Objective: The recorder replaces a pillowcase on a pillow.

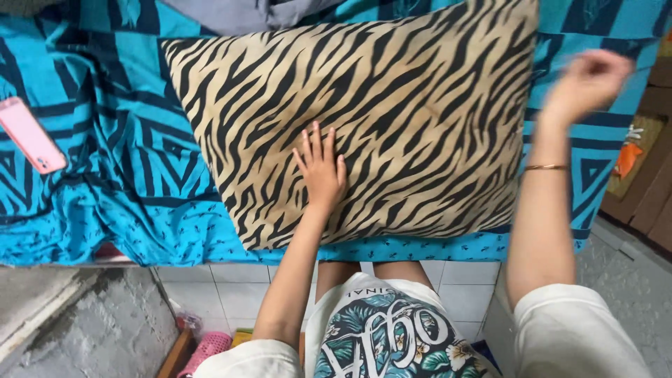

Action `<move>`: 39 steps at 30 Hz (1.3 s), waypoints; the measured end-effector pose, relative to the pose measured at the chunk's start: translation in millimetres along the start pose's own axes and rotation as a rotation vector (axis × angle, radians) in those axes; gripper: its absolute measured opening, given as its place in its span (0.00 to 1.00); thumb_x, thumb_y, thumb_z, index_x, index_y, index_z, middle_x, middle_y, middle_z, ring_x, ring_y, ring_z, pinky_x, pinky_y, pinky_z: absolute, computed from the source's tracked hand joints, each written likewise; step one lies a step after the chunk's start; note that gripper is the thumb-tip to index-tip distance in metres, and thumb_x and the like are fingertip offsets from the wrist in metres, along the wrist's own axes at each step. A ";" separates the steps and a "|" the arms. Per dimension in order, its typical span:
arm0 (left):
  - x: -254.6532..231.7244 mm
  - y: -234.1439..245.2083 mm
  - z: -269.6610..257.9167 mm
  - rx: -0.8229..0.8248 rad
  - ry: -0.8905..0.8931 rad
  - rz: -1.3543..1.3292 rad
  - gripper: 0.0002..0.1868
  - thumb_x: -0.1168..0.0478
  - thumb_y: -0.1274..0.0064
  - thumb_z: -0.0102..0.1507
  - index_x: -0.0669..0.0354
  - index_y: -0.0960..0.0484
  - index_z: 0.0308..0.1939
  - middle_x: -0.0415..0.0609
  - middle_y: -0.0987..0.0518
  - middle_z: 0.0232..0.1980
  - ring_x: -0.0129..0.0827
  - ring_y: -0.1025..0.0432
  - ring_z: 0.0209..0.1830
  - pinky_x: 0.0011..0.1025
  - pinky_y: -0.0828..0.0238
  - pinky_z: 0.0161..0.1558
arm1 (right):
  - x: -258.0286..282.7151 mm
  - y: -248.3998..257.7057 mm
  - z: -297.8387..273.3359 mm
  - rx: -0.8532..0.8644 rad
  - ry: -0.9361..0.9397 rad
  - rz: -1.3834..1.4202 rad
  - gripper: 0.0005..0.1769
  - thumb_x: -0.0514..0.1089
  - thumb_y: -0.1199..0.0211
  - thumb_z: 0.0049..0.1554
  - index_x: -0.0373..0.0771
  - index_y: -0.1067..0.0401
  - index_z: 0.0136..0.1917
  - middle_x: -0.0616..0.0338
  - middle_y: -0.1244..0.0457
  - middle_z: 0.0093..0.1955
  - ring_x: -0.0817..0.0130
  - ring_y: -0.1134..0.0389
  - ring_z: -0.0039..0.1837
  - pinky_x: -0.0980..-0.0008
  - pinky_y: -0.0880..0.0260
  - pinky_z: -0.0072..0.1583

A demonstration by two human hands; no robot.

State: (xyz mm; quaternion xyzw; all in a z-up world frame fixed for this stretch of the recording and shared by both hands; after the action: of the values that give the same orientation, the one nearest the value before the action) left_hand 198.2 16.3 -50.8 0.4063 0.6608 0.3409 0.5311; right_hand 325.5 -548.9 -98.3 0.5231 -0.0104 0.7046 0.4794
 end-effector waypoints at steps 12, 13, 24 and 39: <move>-81.2 -3.9 50.9 0.000 -0.108 -0.034 0.34 0.52 0.56 0.71 0.47 0.44 0.81 0.55 0.53 0.85 0.53 0.60 0.86 0.67 0.72 0.78 | 124.8 -69.0 -8.5 0.376 -0.284 0.046 0.09 0.42 0.40 0.68 0.42 0.27 0.61 0.61 0.32 0.53 0.72 0.27 0.53 0.69 0.25 0.50; -88.7 -8.9 60.4 0.004 -0.109 -0.034 0.34 0.52 0.56 0.71 0.47 0.44 0.81 0.55 0.53 0.85 0.53 0.60 0.86 0.67 0.72 0.78 | 145.7 -78.9 -8.7 0.375 -0.287 0.043 0.09 0.42 0.40 0.68 0.42 0.27 0.61 0.61 0.32 0.53 0.72 0.27 0.53 0.69 0.25 0.50; -125.9 -57.8 89.8 0.046 -0.183 0.154 0.32 0.50 0.61 0.72 0.42 0.41 0.82 0.51 0.52 0.86 0.48 0.60 0.86 0.63 0.76 0.78 | 140.6 -123.5 -19.6 0.494 0.100 -0.052 0.06 0.35 0.26 0.59 0.35 0.23 0.44 0.53 0.35 0.44 0.56 0.32 0.48 0.60 0.32 0.49; -116.7 -78.2 93.8 -0.007 -0.170 0.267 0.32 0.52 0.62 0.70 0.46 0.36 0.80 0.54 0.49 0.85 0.50 0.57 0.86 0.61 0.80 0.77 | -61.6 -81.0 62.5 0.313 -0.127 0.175 0.02 0.34 0.27 0.64 0.34 0.18 0.50 0.56 0.27 0.48 0.71 0.27 0.49 0.74 0.25 0.53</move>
State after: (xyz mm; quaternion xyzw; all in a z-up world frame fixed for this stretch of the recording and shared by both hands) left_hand 288.6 -121.0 -89.3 0.5159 0.5523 0.3754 0.5365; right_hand 426.1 -578.4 -155.5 0.6317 0.0238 0.7023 0.3272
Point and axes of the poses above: each hand's wrist, its own z-axis towards the middle knuckle, its own y-axis out of the back of the hand, x = y × z, the point moved 9 cm from there along z, towards the middle knuckle
